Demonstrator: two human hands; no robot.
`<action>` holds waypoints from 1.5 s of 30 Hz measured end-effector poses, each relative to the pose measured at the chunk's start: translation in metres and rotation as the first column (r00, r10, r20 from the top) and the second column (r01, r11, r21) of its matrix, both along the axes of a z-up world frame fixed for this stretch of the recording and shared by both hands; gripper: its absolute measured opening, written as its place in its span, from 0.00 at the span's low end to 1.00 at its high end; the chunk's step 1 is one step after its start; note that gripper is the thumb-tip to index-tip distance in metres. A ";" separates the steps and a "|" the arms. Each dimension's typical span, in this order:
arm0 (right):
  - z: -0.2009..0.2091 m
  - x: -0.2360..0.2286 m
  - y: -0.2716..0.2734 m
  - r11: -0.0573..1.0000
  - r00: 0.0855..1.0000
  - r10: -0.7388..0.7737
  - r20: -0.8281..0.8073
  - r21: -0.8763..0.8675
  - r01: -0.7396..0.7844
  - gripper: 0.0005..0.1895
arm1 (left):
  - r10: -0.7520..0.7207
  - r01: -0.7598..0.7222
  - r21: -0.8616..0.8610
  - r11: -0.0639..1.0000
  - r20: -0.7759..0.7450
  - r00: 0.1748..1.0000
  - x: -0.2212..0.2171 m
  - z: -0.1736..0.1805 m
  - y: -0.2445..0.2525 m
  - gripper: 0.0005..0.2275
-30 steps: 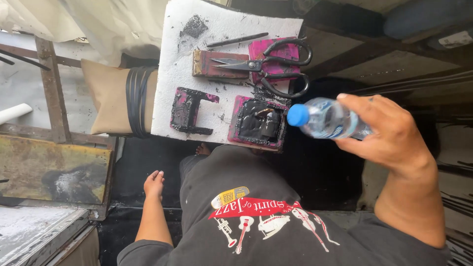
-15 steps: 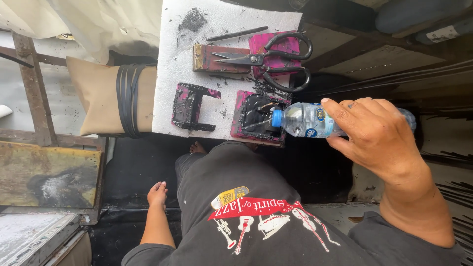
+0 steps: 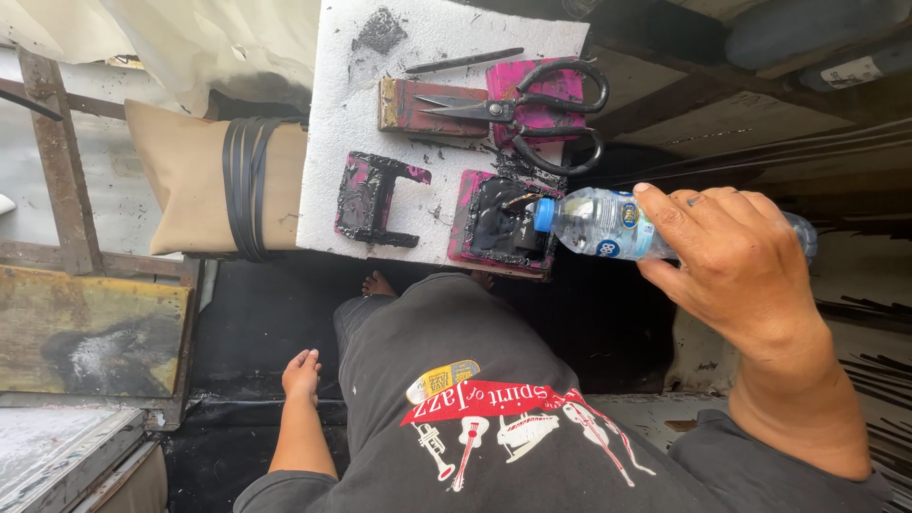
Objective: The person opens a gray paint bottle, pours black paint into a small container, and stirs it with a stick. They add water from a plastic bottle to thin the mixture and continue stirring until the paint is blended.
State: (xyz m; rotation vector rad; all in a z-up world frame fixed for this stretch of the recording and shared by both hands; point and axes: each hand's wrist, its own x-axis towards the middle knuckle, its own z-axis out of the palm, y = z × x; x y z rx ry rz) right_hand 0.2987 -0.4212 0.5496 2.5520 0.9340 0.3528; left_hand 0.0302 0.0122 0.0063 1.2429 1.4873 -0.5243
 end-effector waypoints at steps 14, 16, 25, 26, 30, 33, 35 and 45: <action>-0.015 0.002 -0.007 0.988 0.998 0.005 -0.070 0.153 0.006 0.26 | -0.021 0.021 0.020 1.000 0.028 0.999 0.012 -0.003 0.003 0.21; -0.022 0.004 -0.014 0.964 0.990 0.017 -0.138 0.265 0.020 0.28 | -0.024 0.023 0.020 1.000 0.037 0.999 0.009 -0.005 0.001 0.21; -0.083 0.021 -0.074 0.462 0.819 0.098 -0.565 0.755 0.466 0.47 | -0.034 0.032 0.053 0.998 0.046 0.998 0.003 0.003 -0.003 0.22; -0.089 0.027 -0.081 0.456 0.826 0.091 -0.556 0.760 0.462 0.47 | -0.045 0.042 0.055 0.998 0.057 0.997 0.004 0.004 -0.003 0.22; -0.120 0.058 -0.097 0.046 0.883 0.268 -0.385 0.921 0.387 0.33 | -0.021 0.019 0.076 0.997 0.028 0.999 0.004 0.016 -0.003 0.21; -0.142 0.097 -0.096 -0.065 0.926 0.062 -0.373 0.924 0.377 0.26 | -0.016 0.016 0.101 0.995 -0.005 1.000 0.003 0.024 -0.004 0.20; -0.152 0.132 -0.090 -0.092 0.912 -0.083 -0.402 0.914 0.395 0.25 | -0.017 0.018 0.111 0.994 -0.010 1.000 0.002 0.027 -0.005 0.20; -0.197 0.288 -0.080 -0.314 0.891 -0.219 -0.397 0.894 0.321 0.24 | 0.123 -0.127 0.131 0.983 0.041 0.992 -0.017 0.044 -0.023 0.21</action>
